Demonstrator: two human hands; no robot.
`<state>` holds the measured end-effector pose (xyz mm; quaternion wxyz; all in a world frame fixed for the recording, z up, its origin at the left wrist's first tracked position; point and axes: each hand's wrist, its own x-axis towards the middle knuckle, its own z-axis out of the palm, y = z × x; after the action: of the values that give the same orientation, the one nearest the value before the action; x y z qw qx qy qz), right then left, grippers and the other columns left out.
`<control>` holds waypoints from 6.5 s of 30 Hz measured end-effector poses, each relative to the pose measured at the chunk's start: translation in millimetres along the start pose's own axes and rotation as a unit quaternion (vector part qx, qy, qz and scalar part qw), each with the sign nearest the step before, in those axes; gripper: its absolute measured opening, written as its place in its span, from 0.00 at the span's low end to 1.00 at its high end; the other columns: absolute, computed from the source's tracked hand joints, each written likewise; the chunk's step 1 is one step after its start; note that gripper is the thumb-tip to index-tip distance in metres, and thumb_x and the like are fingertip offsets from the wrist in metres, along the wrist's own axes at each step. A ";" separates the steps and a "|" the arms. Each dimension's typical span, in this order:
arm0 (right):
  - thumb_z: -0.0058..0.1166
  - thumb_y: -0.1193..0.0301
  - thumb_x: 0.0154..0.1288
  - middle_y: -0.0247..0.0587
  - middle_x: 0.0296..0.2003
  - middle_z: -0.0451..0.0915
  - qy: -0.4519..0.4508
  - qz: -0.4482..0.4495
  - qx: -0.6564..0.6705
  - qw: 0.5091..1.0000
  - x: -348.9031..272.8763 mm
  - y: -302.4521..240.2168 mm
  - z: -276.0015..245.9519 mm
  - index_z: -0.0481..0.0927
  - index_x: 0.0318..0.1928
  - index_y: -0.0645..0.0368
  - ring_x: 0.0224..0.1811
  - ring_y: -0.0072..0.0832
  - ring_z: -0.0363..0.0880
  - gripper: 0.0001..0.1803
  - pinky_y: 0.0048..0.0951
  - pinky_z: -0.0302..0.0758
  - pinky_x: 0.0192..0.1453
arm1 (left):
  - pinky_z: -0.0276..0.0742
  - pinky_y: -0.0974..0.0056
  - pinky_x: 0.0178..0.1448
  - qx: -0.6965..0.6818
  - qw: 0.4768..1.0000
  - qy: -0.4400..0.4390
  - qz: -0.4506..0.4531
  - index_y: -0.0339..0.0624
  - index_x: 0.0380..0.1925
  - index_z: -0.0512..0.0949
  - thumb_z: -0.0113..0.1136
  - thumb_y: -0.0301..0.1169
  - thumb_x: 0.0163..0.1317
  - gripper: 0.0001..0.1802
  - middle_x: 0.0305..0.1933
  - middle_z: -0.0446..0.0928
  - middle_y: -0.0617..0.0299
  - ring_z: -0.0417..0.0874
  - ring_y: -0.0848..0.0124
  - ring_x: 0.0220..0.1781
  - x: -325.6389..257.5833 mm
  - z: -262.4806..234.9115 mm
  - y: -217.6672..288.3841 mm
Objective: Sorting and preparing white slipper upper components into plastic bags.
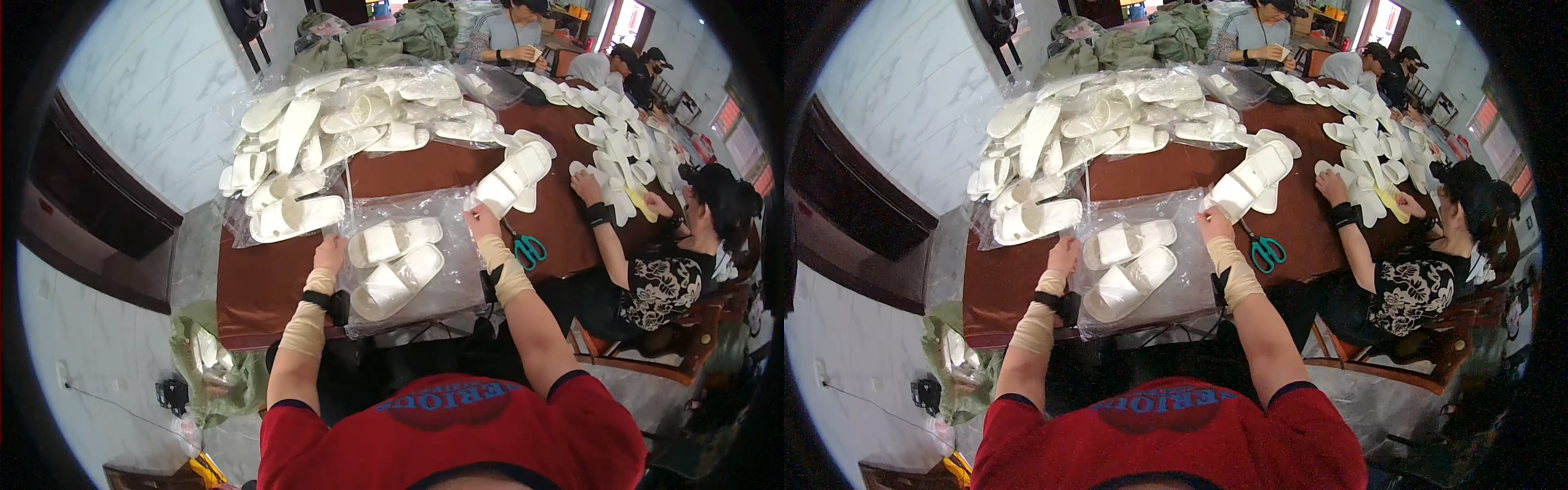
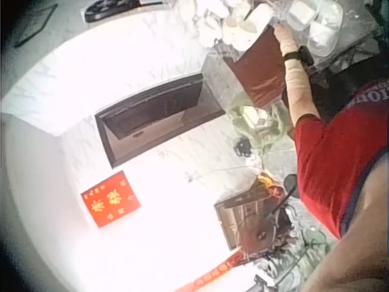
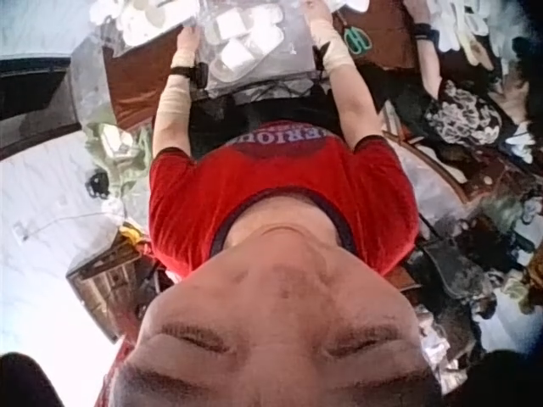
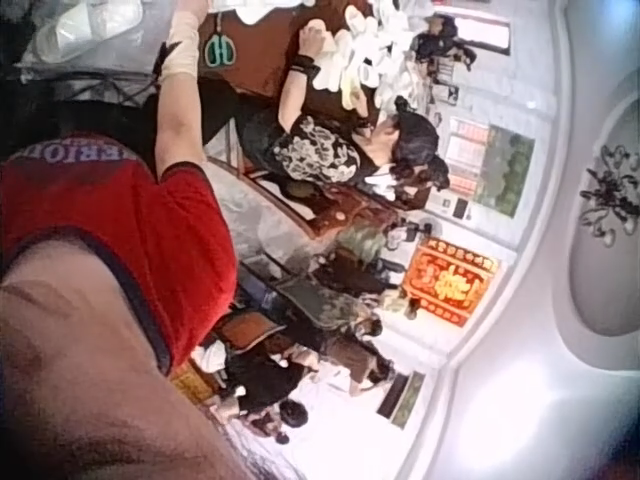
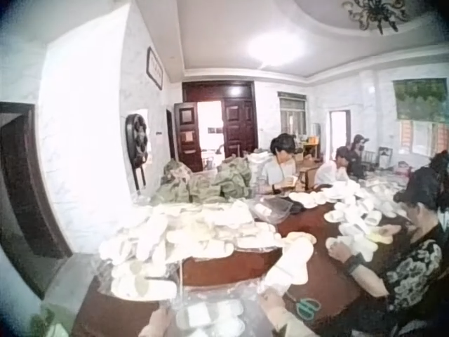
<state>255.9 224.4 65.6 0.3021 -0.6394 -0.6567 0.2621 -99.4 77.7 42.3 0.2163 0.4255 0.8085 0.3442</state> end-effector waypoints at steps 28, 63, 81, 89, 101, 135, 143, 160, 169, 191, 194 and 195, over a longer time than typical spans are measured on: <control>0.59 0.61 0.60 0.35 0.26 0.77 -0.197 0.069 0.223 0.952 -2.9 41.4 -23.4 0.77 0.42 0.57 0.25 0.21 0.75 0.15 0.26 0.72 0.23 | 0.71 0.71 0.43 -0.198 0.973 0.036 0.110 0.38 0.36 0.73 0.54 0.30 0.66 0.06 0.32 0.76 0.65 0.75 0.76 0.35 10.6 24.8 18.1; 0.60 0.70 0.57 0.39 0.32 0.81 -0.495 0.142 0.318 0.796 -36.5 -9.5 12.0 0.78 0.41 0.59 0.35 0.24 0.80 0.11 0.25 0.76 0.29 | 0.71 0.74 0.35 -0.504 0.863 0.020 -0.010 0.39 0.54 0.66 0.48 0.23 0.67 0.16 0.46 0.79 0.55 0.79 0.76 0.38 -4.9 52.1 1.8; 0.62 0.61 0.59 0.37 0.38 0.81 -0.367 0.084 0.261 0.889 -16.0 17.3 9.8 0.76 0.53 0.57 0.39 0.25 0.79 0.23 0.31 0.76 0.35 | 0.74 0.71 0.37 -0.292 0.951 0.103 0.022 0.36 0.57 0.65 0.47 0.25 0.67 0.18 0.45 0.79 0.55 0.80 0.73 0.38 -9.1 61.5 -1.8; 0.65 0.68 0.55 0.41 0.35 0.80 -0.242 0.138 0.318 0.906 -16.2 16.4 26.4 0.70 0.53 0.57 0.30 0.33 0.81 0.26 0.35 0.78 0.19 | 0.79 0.65 0.47 -0.490 0.870 0.048 -0.008 0.38 0.58 0.61 0.43 0.25 0.69 0.18 0.49 0.76 0.50 0.81 0.64 0.47 -7.3 57.0 0.9; 0.62 0.70 0.56 0.36 0.36 0.78 -0.343 0.097 0.249 0.901 -0.9 5.2 28.2 0.74 0.49 0.54 0.34 0.27 0.78 0.19 0.30 0.76 0.28 | 0.74 0.65 0.51 -0.293 0.941 0.157 0.066 0.37 0.51 0.72 0.52 0.26 0.66 0.14 0.44 0.80 0.53 0.80 0.69 0.45 -9.1 57.0 -6.2; 0.59 0.81 0.51 0.37 0.45 0.81 -0.052 -0.111 0.249 0.961 -8.7 37.4 -40.6 0.81 0.49 0.60 0.47 0.24 0.76 0.21 0.23 0.70 0.53 | 0.80 0.68 0.37 -0.460 0.884 0.078 -0.029 0.36 0.54 0.65 0.44 0.21 0.68 0.14 0.41 0.80 0.50 0.85 0.65 0.35 -17.4 56.3 13.6; 0.56 0.82 0.52 0.42 0.46 0.76 0.242 -0.211 0.074 0.944 -22.9 28.1 -183.9 0.81 0.52 0.56 0.50 0.32 0.73 0.23 0.28 0.68 0.58 | 0.80 0.69 0.35 -0.441 0.894 0.076 -0.006 0.35 0.53 0.66 0.44 0.21 0.68 0.15 0.41 0.79 0.48 0.84 0.67 0.35 -13.3 59.0 13.2; 0.58 0.79 0.55 0.35 0.35 0.79 -0.063 -0.090 0.228 0.967 -66.9 49.7 18.0 0.79 0.51 0.52 0.35 0.21 0.72 0.21 0.24 0.71 0.42 | 0.82 0.64 0.38 -0.458 0.887 0.060 -0.002 0.34 0.55 0.62 0.44 0.21 0.68 0.16 0.44 0.78 0.47 0.84 0.64 0.36 -13.8 59.7 15.0; 0.61 0.76 0.54 0.36 0.31 0.77 -0.071 -0.061 0.208 0.974 -69.9 51.6 31.7 0.79 0.48 0.50 0.32 0.25 0.72 0.19 0.28 0.72 0.39 | 0.82 0.63 0.42 -0.454 0.890 0.016 -0.028 0.32 0.58 0.61 0.46 0.21 0.68 0.19 0.45 0.77 0.45 0.84 0.62 0.39 -11.4 42.5 5.1; 0.51 0.76 0.56 0.52 0.44 0.73 0.096 -0.082 -0.272 0.954 -26.9 87.5 -82.5 0.75 0.49 0.55 0.49 0.51 0.72 0.18 0.45 0.73 0.49 | 0.62 0.46 0.56 0.135 0.975 0.148 0.091 0.56 0.45 0.76 0.62 0.47 0.56 0.18 0.42 0.76 0.62 0.76 0.62 0.51 -103.0 104.1 99.0; 0.54 0.74 0.55 0.53 0.45 0.73 0.004 -0.047 -0.313 0.949 -35.3 110.0 -86.1 0.74 0.50 0.54 0.47 0.51 0.74 0.19 0.45 0.74 0.49 | 0.61 0.44 0.58 0.079 0.986 0.135 0.058 0.54 0.43 0.75 0.63 0.48 0.54 0.20 0.42 0.76 0.63 0.76 0.62 0.50 -101.8 107.2 97.2; 0.55 0.72 0.55 0.53 0.45 0.72 -0.003 -0.058 -0.335 0.940 -36.8 113.1 -82.9 0.73 0.51 0.54 0.47 0.51 0.73 0.21 0.45 0.74 0.50 | 0.60 0.44 0.57 0.084 0.988 0.123 0.037 0.53 0.43 0.74 0.63 0.48 0.53 0.21 0.42 0.77 0.63 0.77 0.62 0.50 -99.5 108.5 98.7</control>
<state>393.7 189.2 37.0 0.0832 -0.6640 -0.7430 0.0107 77.7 74.4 48.4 0.0657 0.4264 0.8384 0.3330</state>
